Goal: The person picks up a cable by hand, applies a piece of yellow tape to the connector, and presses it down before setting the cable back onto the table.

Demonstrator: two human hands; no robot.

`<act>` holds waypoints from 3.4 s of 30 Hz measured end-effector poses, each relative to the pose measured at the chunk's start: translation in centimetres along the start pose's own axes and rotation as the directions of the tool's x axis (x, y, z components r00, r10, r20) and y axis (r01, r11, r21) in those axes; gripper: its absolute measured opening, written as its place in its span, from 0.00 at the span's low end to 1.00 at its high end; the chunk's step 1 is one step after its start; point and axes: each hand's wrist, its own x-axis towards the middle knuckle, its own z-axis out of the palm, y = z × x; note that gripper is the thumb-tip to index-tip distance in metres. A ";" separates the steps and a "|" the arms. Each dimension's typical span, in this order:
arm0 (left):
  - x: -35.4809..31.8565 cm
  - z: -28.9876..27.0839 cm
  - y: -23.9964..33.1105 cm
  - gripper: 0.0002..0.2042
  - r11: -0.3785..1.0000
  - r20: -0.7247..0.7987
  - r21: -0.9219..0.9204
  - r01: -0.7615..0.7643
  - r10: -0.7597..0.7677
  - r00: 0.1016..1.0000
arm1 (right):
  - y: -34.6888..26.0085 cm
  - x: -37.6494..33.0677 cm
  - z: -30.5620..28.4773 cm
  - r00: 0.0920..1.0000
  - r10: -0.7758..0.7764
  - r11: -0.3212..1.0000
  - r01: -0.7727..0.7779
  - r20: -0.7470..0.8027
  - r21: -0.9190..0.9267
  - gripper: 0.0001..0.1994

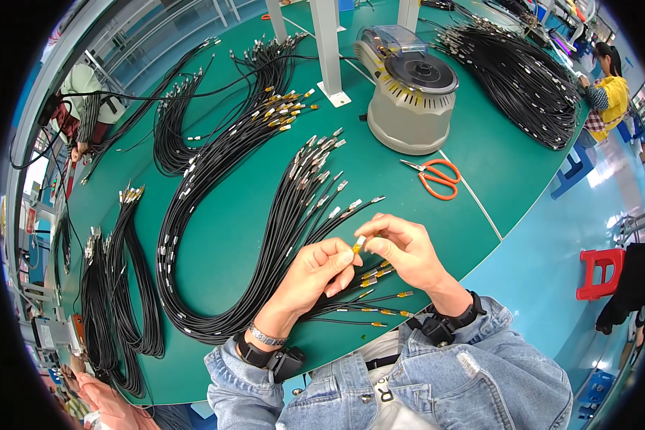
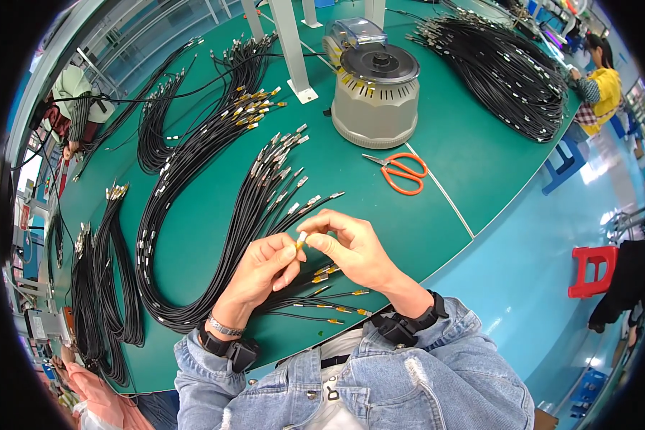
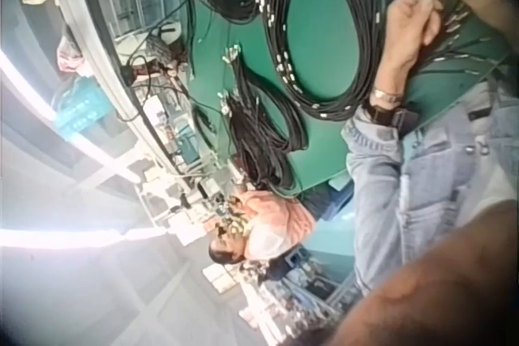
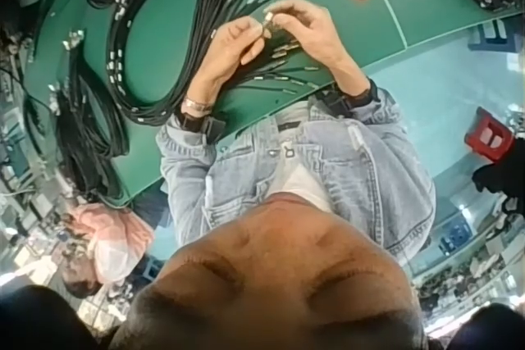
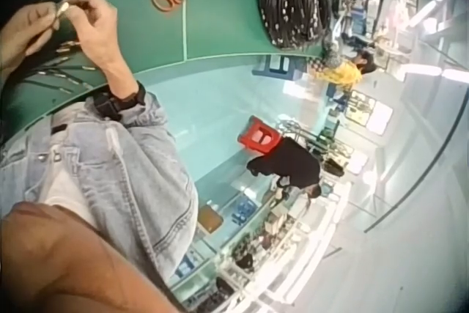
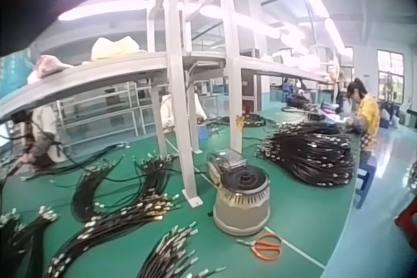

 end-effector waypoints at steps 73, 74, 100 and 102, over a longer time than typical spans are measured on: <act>1.6 -2.0 -2.0 0.07 -0.035 -0.079 0.992 0.124 0.594 0.801 | -5.4 10.6 -8.1 0.890 -0.059 0.969 0.160 -0.452 0.189 0.07; 1.5 -2.0 -2.1 0.07 -0.024 -0.080 0.993 0.117 0.595 0.800 | -6.3 10.1 -7.1 0.912 -0.106 0.964 0.193 -0.397 0.184 0.07; 1.0 -0.7 -0.8 0.03 0.822 -0.330 0.551 -0.142 0.371 0.868 | 0.0 -1.3 1.8 0.977 0.138 0.990 -0.140 -0.165 0.004 0.06; 0.8 -0.4 -0.7 0.03 0.671 -0.283 0.710 -0.212 0.548 0.787 | 0.1 -1.3 2.2 0.976 0.140 0.989 -0.146 -0.167 -0.028 0.05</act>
